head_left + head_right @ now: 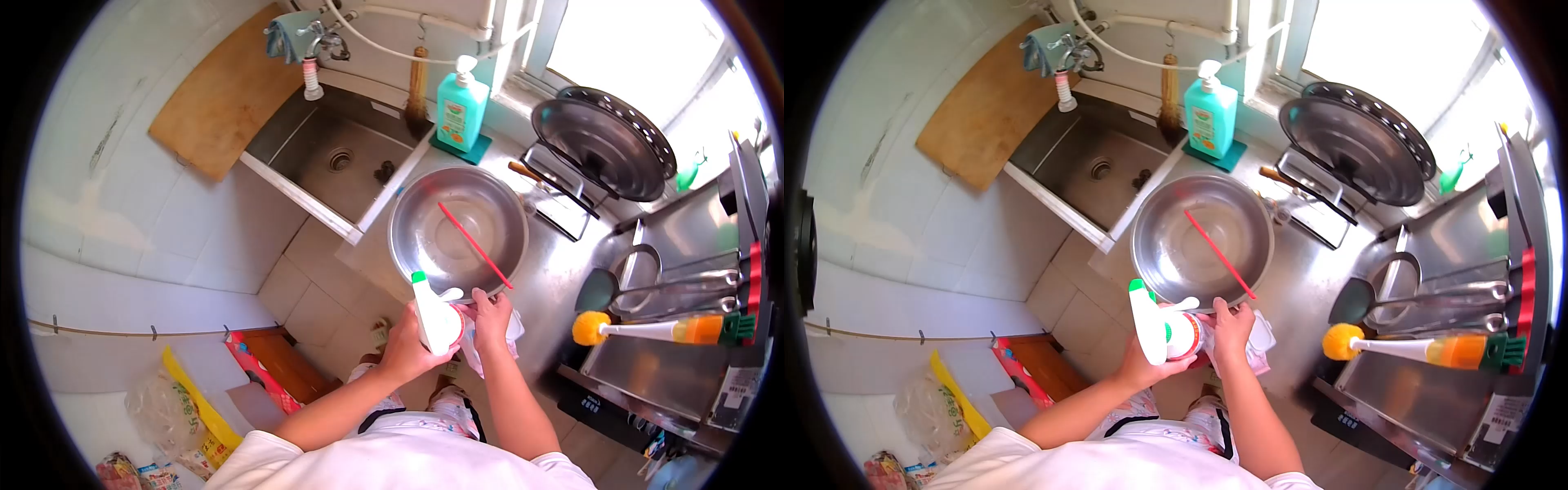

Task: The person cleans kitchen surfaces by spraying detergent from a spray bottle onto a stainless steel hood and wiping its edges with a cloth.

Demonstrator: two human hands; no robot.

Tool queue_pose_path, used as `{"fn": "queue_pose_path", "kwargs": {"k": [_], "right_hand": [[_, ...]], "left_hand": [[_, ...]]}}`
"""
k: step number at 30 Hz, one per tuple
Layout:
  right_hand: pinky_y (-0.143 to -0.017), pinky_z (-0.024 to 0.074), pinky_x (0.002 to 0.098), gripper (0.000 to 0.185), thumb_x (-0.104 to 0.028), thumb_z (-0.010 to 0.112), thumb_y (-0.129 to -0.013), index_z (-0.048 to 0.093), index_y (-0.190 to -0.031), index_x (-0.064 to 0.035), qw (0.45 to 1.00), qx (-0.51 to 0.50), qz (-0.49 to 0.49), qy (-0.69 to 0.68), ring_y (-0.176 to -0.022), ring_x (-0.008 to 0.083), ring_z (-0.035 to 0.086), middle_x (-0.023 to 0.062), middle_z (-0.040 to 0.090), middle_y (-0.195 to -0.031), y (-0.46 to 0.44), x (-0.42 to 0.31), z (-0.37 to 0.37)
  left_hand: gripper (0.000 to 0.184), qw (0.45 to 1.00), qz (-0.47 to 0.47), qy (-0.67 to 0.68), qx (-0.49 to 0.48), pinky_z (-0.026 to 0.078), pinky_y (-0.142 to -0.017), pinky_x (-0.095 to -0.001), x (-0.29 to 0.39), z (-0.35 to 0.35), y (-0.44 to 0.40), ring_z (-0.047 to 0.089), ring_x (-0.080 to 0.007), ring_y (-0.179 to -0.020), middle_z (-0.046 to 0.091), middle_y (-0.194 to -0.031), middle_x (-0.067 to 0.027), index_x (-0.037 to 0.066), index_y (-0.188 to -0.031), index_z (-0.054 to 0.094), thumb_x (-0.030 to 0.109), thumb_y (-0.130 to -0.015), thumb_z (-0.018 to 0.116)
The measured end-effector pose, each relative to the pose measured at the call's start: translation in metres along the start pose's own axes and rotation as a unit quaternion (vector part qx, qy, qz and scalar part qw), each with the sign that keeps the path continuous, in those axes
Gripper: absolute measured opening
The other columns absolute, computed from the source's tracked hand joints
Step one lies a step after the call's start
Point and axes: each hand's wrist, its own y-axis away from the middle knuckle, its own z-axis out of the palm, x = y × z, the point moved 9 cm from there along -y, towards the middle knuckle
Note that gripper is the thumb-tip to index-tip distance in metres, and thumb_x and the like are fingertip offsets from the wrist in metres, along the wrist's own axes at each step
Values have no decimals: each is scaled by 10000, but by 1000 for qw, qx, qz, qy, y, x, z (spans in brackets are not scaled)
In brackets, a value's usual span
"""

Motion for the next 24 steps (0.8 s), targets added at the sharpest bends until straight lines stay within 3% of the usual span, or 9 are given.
{"fn": "queue_pose_path", "kwargs": {"k": [5,8,10,11,14,18,24], "right_hand": [[-613,583,276,147,-40,560,-865,526,-959,67,1000,-20,14,-2,-717,214,654,133,619,-885,-20,11,80],[-621,585,283,152,-43,562,-865,517,-960,68,999,-5,33,-20,-733,223,655,144,617,-887,-39,25,130],[-625,592,300,188,-45,575,-866,483,-983,69,997,30,47,-55,-755,247,659,159,607,-888,-52,42,147],[-587,570,293,150,-37,579,-857,464,-928,27,994,72,50,-62,-711,230,655,120,594,-801,-53,44,158],[-610,584,321,123,-30,563,-871,454,-906,14,991,95,61,-66,-669,247,650,136,590,-785,-62,52,188],[-611,586,336,121,-30,558,-876,462,-924,27,985,115,69,-108,-675,260,654,185,616,-832,-72,65,212],[-629,603,314,125,-49,555,-875,513,-939,50,976,166,45,-131,-723,245,653,152,608,-878,-62,72,193]], "left_hand": [[829,999,-29,-3,15,472,-885,-411,-36,-66,-34,573,-343,-1057,543,-1157,-162,41,-1265,369,241,-618,848],[834,1000,-2,-13,-22,453,-926,-406,-64,-108,-67,539,-344,-1116,525,-1200,-170,41,-1262,379,217,-599,853],[776,998,68,-7,5,456,-915,-393,-75,-132,-89,565,-310,-1077,534,-1207,-146,38,-1250,444,183,-604,847],[776,998,66,14,-9,456,-915,-393,-84,-140,-100,565,-310,-1077,534,-1207,-146,38,-1250,444,183,-604,847],[872,994,89,-13,-63,463,-924,-390,-97,-166,-127,562,-331,-1101,531,-1220,-161,42,-1273,397,224,-565,872],[910,991,95,23,-93,478,-905,-384,-115,-176,-148,587,-298,-1055,543,-1204,-146,40,-1280,390,174,-530,888],[811,980,119,25,-155,459,-913,-368,-122,-168,-149,560,-274,-1070,533,-1194,-141,20,-1264,440,138,-577,855]]}}
